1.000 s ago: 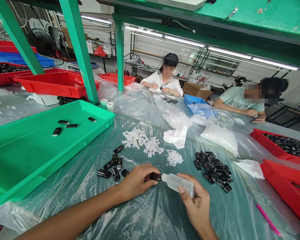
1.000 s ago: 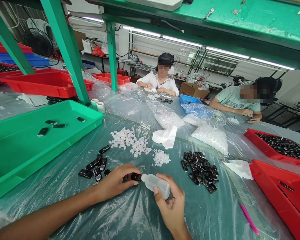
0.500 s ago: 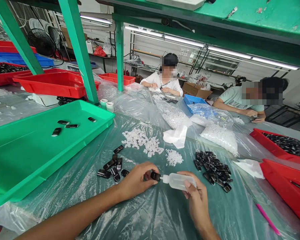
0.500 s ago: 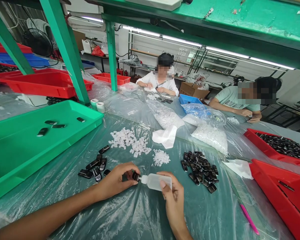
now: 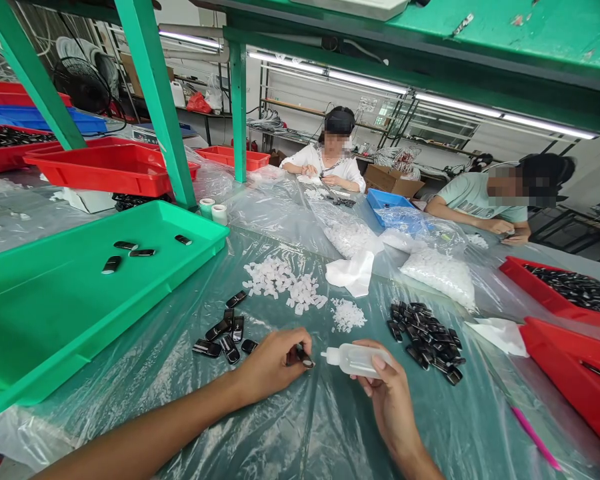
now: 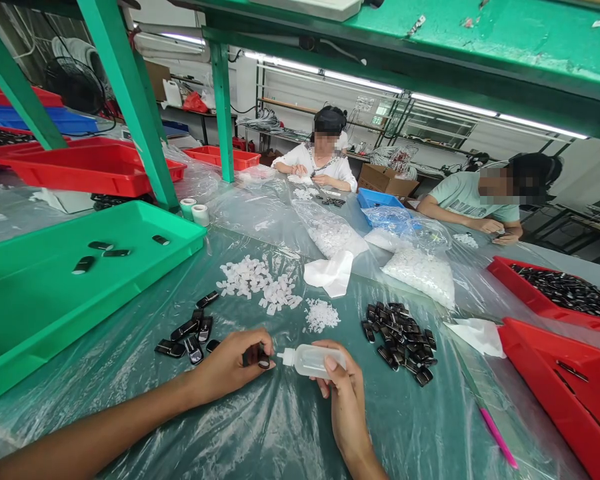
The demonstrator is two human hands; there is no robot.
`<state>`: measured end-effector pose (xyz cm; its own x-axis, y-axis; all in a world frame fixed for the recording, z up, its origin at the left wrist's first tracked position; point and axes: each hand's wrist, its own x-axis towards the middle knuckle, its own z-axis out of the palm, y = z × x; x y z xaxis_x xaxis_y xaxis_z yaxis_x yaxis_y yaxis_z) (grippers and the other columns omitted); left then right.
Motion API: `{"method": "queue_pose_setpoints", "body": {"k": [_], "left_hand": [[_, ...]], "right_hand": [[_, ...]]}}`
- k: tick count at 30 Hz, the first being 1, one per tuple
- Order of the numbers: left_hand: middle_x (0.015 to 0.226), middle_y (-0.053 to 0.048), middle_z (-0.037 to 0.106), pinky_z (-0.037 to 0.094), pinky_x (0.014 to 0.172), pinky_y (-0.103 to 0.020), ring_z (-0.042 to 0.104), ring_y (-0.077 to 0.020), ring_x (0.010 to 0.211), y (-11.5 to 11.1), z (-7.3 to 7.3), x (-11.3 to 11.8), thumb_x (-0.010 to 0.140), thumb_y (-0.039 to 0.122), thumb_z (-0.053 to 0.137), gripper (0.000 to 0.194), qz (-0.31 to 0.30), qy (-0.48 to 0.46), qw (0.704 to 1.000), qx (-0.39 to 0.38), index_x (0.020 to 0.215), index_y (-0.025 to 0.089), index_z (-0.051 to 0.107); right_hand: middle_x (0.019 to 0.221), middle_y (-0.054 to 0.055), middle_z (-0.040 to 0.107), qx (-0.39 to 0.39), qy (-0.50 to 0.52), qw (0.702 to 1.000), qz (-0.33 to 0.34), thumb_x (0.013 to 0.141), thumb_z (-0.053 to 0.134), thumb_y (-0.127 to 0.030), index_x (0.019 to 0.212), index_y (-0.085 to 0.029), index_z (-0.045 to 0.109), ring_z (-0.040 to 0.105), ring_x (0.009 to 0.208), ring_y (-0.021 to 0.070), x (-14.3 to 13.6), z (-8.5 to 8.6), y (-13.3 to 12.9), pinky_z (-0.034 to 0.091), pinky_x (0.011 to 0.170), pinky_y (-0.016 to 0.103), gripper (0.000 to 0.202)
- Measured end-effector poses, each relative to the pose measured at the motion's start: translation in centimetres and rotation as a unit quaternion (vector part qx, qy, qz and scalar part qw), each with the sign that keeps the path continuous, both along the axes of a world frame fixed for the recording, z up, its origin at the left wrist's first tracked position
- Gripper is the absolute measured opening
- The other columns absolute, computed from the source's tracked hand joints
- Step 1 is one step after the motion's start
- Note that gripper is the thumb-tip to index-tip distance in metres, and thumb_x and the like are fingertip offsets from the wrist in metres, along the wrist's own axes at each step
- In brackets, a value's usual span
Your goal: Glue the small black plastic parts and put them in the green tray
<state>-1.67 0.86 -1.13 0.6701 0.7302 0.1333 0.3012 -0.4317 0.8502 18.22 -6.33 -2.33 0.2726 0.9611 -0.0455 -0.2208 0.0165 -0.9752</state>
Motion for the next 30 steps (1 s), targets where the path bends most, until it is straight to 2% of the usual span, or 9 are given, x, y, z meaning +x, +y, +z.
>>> {"method": "queue_pose_setpoints", "body": {"k": [4,8,14,17,25,30], "left_hand": [[0.078,0.000,0.059,0.037,0.053,-0.019,0.052,-0.0119,0.062,0.11,-0.01,0.00,0.081,0.017,0.053,0.008,-0.004,0.012,1.000,0.013,0.088,0.019,0.057],[0.088,-0.003,0.062,0.041,0.056,-0.020,0.056,-0.0137,0.069,0.17,0.08,0.06,0.082,0.023,0.056,0.015,-0.005,-0.008,1.000,-0.027,0.095,0.020,0.063],[0.069,-0.001,0.061,0.038,0.049,-0.019,0.053,-0.0122,0.056,0.19,-0.16,0.10,0.080,0.033,0.060,0.020,0.036,-0.016,0.996,-0.076,0.091,0.017,0.064],[0.066,0.001,0.059,0.038,0.048,-0.019,0.051,-0.0109,0.053,0.18,-0.23,0.11,0.077,0.032,0.064,0.019,0.044,-0.018,0.997,-0.066,0.088,0.017,0.064],[0.078,0.000,0.060,0.039,0.052,-0.019,0.053,-0.0121,0.062,0.16,-0.05,0.05,0.077,0.030,0.065,0.016,0.029,-0.005,0.999,-0.014,0.087,0.018,0.061],[0.077,0.000,0.058,0.036,0.052,-0.020,0.050,-0.0123,0.062,0.14,-0.06,-0.01,0.077,0.031,0.065,0.016,0.022,0.024,0.999,0.026,0.086,0.018,0.060]], "right_hand": [[0.067,0.001,0.053,0.003,-0.006,1.000,0.013,0.077,0.056,-0.044,0.090,-0.017,0.063,0.034,0.050,0.0096,-0.14,-0.10,-0.01,0.025,0.045,0.022,0.031],[0.066,0.001,0.051,0.002,-0.013,1.000,0.015,0.078,0.056,-0.044,0.092,-0.017,0.063,0.034,0.049,0.0102,-0.15,-0.11,-0.05,0.025,0.045,0.023,0.031],[0.066,0.001,0.050,0.001,-0.017,1.000,0.007,0.078,0.054,-0.044,0.090,-0.017,0.063,0.034,0.050,0.0113,-0.14,0.06,-0.02,0.026,0.044,0.023,0.031],[0.067,0.001,0.051,0.002,-0.019,1.000,0.003,0.078,0.055,-0.043,0.090,-0.016,0.062,0.034,0.049,0.0108,-0.11,-0.01,-0.01,0.025,0.044,0.023,0.030],[0.063,-0.001,0.050,0.009,-0.075,0.997,0.007,0.081,0.054,-0.041,0.093,-0.019,0.061,0.033,0.049,0.0100,0.02,-0.38,-0.24,0.025,0.044,0.022,0.026],[0.072,0.002,0.057,0.020,-0.141,0.990,-0.011,0.078,0.058,-0.043,0.090,-0.021,0.061,0.044,0.056,0.0124,-0.46,0.29,-0.60,0.033,0.046,0.021,0.026]]}}
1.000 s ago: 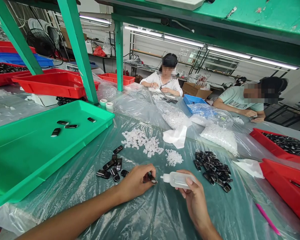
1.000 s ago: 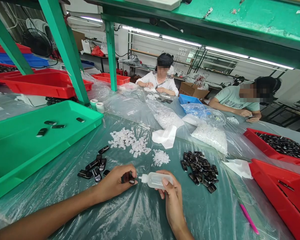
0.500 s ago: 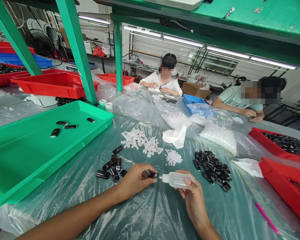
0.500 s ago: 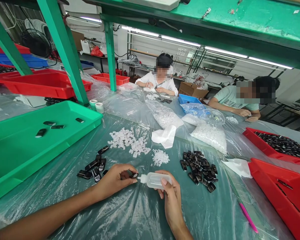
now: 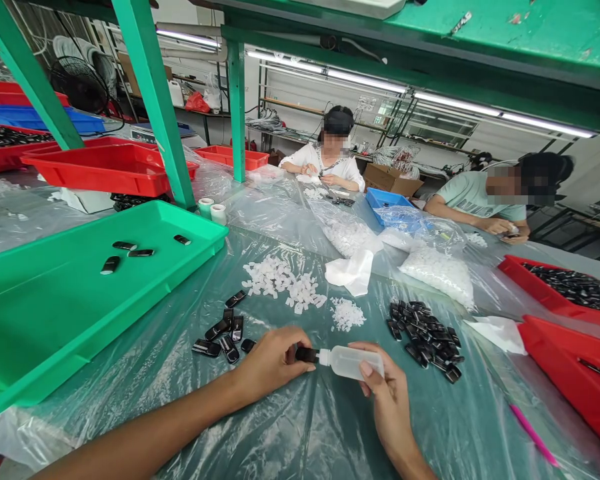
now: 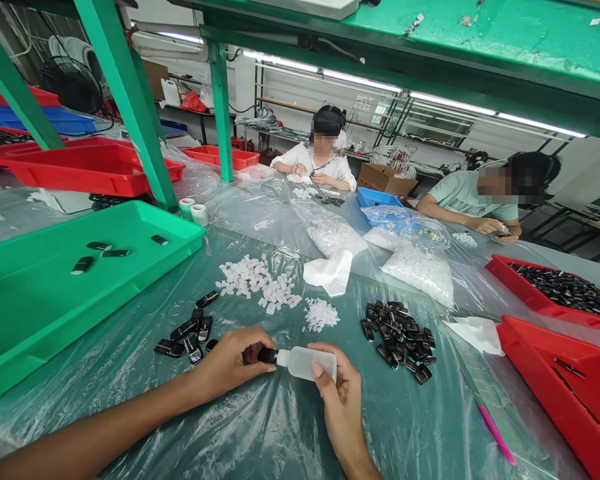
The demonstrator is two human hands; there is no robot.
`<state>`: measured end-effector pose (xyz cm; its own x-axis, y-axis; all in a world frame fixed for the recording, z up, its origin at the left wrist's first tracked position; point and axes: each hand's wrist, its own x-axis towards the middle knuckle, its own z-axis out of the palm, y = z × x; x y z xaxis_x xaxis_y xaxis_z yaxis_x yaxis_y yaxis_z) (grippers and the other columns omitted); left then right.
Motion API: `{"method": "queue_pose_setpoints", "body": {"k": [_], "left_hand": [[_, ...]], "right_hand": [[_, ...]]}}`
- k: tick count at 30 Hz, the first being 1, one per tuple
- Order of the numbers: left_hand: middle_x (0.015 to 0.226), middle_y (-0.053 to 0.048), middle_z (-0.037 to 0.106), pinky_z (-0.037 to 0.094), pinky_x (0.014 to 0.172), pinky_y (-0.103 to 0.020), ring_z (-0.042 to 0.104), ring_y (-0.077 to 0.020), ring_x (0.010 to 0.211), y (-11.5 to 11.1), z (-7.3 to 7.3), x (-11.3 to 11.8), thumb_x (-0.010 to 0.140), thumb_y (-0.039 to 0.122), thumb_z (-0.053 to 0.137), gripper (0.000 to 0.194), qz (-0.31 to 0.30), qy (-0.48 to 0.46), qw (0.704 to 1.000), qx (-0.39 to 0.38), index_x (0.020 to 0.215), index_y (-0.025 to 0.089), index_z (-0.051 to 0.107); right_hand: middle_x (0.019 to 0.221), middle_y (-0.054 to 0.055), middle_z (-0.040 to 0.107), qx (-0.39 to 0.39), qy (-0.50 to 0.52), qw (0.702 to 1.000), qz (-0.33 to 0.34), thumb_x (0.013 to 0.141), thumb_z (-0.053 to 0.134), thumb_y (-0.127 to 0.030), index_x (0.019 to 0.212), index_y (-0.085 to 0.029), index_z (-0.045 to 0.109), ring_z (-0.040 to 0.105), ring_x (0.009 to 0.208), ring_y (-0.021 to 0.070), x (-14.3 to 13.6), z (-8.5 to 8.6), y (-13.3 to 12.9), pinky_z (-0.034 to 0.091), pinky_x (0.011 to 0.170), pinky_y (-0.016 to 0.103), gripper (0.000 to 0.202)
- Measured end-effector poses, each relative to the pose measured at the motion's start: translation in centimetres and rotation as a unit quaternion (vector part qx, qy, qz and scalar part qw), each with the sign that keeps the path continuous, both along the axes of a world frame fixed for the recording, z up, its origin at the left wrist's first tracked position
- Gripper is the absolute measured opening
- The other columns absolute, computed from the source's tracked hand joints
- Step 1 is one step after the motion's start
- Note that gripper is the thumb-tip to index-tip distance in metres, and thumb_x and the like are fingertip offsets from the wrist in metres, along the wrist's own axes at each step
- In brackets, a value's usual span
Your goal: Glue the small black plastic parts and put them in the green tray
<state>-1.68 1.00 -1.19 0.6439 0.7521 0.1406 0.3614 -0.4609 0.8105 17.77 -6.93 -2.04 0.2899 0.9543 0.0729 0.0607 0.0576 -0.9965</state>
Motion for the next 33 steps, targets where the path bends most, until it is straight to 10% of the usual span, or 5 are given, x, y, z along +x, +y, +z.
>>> {"method": "queue_pose_setpoints", "body": {"k": [33], "left_hand": [[0.074,0.002,0.054,0.033,0.053,-0.020,0.047,-0.0115,0.062,-0.01,-0.30,0.13,0.077,0.029,0.064,0.015,-0.007,-0.005,1.000,-0.007,0.078,0.018,0.055]], "right_hand": [[0.087,0.004,0.063,0.162,-0.275,0.948,0.000,0.079,0.057,-0.025,0.099,-0.023,0.059,0.060,0.075,0.0181,0.32,-0.26,-0.84,0.048,0.061,0.025,0.020]]}}
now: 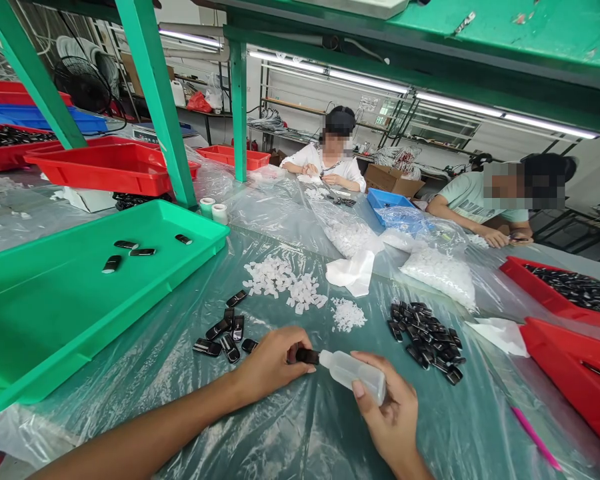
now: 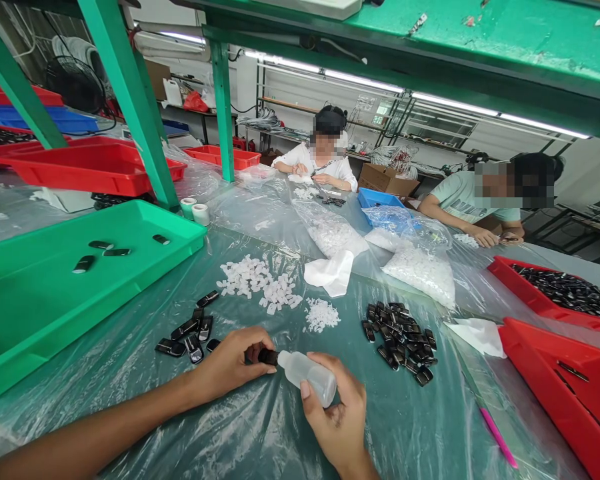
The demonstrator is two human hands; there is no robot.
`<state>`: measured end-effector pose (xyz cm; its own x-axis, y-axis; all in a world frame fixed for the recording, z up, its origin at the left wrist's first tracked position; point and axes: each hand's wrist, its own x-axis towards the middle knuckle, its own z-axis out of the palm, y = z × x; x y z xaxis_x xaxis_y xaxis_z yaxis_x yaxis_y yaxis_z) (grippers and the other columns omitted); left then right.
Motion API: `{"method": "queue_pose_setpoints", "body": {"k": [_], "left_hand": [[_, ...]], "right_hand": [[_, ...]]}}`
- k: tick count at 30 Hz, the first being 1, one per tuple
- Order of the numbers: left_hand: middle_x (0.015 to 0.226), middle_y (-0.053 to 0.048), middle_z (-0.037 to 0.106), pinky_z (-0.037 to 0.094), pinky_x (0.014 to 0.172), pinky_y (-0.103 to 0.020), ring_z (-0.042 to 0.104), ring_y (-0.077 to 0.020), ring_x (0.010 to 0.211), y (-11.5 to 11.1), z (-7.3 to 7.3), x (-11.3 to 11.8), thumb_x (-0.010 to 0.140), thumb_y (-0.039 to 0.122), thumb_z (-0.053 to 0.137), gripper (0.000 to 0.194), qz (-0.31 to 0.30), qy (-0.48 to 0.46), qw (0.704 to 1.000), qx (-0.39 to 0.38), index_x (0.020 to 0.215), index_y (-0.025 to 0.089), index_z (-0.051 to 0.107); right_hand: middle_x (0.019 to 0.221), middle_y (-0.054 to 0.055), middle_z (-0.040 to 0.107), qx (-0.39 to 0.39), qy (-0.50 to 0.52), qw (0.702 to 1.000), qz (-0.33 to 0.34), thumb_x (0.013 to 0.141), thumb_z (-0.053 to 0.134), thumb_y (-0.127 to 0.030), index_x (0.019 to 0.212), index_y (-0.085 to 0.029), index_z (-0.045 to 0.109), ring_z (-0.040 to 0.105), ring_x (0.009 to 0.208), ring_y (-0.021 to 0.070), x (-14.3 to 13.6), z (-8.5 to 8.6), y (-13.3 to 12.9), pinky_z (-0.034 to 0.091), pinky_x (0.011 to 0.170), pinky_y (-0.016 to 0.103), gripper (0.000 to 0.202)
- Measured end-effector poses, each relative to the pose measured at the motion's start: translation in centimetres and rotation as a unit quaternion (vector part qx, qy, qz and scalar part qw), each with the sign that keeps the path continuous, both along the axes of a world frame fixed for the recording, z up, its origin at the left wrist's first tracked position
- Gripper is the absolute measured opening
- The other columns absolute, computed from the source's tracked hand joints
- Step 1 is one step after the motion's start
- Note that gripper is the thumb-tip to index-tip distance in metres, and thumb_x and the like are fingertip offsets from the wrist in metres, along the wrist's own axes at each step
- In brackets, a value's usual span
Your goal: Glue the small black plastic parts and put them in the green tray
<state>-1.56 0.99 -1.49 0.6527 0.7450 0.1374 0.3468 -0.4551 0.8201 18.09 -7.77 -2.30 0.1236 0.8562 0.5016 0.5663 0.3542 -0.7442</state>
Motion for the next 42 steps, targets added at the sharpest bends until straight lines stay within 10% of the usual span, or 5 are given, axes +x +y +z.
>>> {"method": "queue_pose_setpoints", "body": {"k": [21,34,42], "left_hand": [[0.078,0.000,0.057,0.032,0.053,-0.021,0.051,-0.0139,0.066,-0.2,0.1,0.0,0.079,0.022,0.062,0.008,-0.004,0.048,0.997,0.062,0.082,0.018,0.055],[0.080,0.000,0.059,0.039,0.057,-0.021,0.053,-0.0131,0.066,0.0,0.2,0.2,0.075,0.026,0.065,0.014,0.000,-0.061,0.995,-0.079,0.085,0.018,0.058],[0.080,-0.001,0.060,0.043,0.060,-0.021,0.055,-0.0135,0.069,-0.1,0.4,0.2,0.075,0.025,0.064,0.016,-0.003,-0.098,0.988,-0.119,0.088,0.018,0.059]], "right_hand": [[0.082,0.005,0.066,0.039,-0.115,0.993,-0.012,0.074,0.061,-0.024,0.098,-0.021,0.058,0.061,0.070,0.0202,-0.2,0.4,-0.3,0.047,0.058,0.028,0.024],[0.061,0.001,0.054,-0.149,0.326,0.933,0.000,0.081,0.051,-0.042,0.091,-0.016,0.063,0.039,0.043,0.0108,-0.1,0.3,1.0,0.032,0.040,0.023,0.030],[0.064,0.002,0.055,-0.145,0.375,0.915,0.005,0.081,0.049,-0.041,0.092,-0.016,0.062,0.037,0.044,0.0107,0.0,0.0,1.2,0.031,0.042,0.024,0.031]]}}
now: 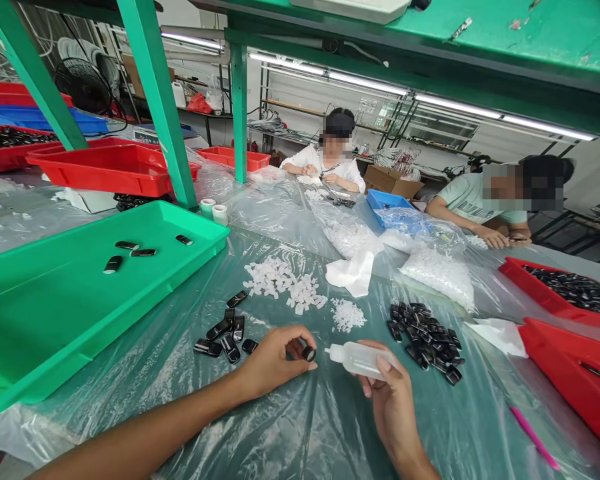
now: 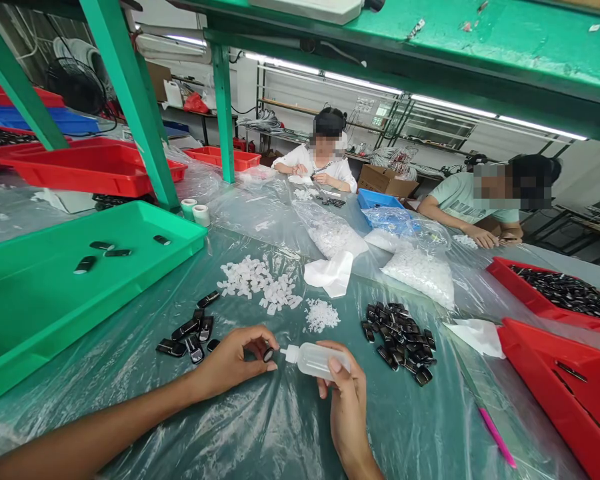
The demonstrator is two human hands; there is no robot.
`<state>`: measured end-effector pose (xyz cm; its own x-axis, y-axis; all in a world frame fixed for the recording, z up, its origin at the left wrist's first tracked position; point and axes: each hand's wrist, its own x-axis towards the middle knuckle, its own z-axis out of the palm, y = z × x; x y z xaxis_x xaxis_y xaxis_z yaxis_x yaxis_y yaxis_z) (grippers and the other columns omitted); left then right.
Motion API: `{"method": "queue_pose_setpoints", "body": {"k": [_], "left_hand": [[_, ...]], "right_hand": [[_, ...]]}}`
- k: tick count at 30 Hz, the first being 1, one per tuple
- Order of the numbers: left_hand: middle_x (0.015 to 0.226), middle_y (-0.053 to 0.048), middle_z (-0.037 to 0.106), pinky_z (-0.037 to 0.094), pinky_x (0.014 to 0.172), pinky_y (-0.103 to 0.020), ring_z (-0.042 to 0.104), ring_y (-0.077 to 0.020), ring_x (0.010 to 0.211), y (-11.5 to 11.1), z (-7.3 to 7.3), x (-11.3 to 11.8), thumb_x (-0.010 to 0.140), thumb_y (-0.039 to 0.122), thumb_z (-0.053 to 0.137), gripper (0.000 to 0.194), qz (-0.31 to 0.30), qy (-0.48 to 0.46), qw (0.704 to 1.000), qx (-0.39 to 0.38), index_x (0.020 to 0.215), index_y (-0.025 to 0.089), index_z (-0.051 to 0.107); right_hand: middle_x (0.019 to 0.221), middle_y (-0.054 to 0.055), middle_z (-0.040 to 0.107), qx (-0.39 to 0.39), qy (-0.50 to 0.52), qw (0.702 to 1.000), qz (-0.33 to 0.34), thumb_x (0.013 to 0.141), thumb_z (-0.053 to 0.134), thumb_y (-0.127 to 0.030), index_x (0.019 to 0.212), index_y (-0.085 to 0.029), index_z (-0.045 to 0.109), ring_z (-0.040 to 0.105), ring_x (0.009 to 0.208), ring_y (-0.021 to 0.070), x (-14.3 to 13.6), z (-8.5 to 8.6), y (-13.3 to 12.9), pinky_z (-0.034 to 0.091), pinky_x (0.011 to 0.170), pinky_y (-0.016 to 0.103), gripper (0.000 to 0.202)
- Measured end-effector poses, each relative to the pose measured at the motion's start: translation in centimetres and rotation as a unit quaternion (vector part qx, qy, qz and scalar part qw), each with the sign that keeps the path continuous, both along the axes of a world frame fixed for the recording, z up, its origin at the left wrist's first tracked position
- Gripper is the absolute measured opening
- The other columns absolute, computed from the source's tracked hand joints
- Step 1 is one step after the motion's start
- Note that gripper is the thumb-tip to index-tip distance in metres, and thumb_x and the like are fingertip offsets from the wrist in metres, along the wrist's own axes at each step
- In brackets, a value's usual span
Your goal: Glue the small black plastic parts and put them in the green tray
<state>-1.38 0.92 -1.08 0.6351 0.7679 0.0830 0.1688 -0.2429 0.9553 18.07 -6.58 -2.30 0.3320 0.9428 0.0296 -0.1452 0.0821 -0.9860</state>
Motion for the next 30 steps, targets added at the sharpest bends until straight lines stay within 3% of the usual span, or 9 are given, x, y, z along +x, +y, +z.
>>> {"method": "queue_pose_setpoints", "body": {"k": [10,17,22,30], "left_hand": [[0.079,0.000,0.057,0.038,0.055,-0.021,0.049,-0.0122,0.063,-0.1,-0.1,-0.1,0.077,0.029,0.065,0.015,0.025,0.065,0.991,0.111,0.088,0.020,0.062],[0.080,-0.002,0.057,0.037,0.055,-0.022,0.050,-0.0136,0.064,-0.1,-0.2,-0.2,0.079,0.032,0.063,0.015,0.017,0.091,0.986,0.137,0.088,0.020,0.062],[0.083,-0.002,0.058,0.036,0.054,-0.021,0.051,-0.0144,0.066,-0.1,-0.2,-0.2,0.080,0.027,0.061,0.012,0.006,0.108,0.983,0.150,0.090,0.021,0.062],[0.083,-0.003,0.058,0.038,0.054,-0.021,0.052,-0.0147,0.067,-0.1,-0.3,-0.2,0.081,0.023,0.060,0.009,0.009,0.115,0.982,0.149,0.089,0.020,0.062]], "right_hand": [[0.067,0.003,0.054,-0.003,-0.029,1.000,0.012,0.079,0.053,-0.043,0.091,-0.016,0.063,0.038,0.047,0.0107,-0.1,0.0,-0.2,0.032,0.042,0.023,0.031],[0.071,0.002,0.057,0.003,-0.121,0.993,-0.001,0.079,0.056,-0.042,0.091,-0.019,0.062,0.043,0.050,0.0110,-0.5,0.3,-0.6,0.034,0.043,0.021,0.027],[0.077,0.005,0.061,0.048,-0.236,0.970,-0.020,0.079,0.057,-0.037,0.092,-0.019,0.062,0.054,0.060,0.0164,-0.8,0.4,-1.2,0.042,0.047,0.022,0.023],[0.083,0.004,0.064,0.116,-0.369,0.922,-0.015,0.078,0.057,-0.027,0.095,-0.021,0.059,0.060,0.068,0.0183,-0.6,0.4,-1.5,0.047,0.055,0.023,0.019]]}}
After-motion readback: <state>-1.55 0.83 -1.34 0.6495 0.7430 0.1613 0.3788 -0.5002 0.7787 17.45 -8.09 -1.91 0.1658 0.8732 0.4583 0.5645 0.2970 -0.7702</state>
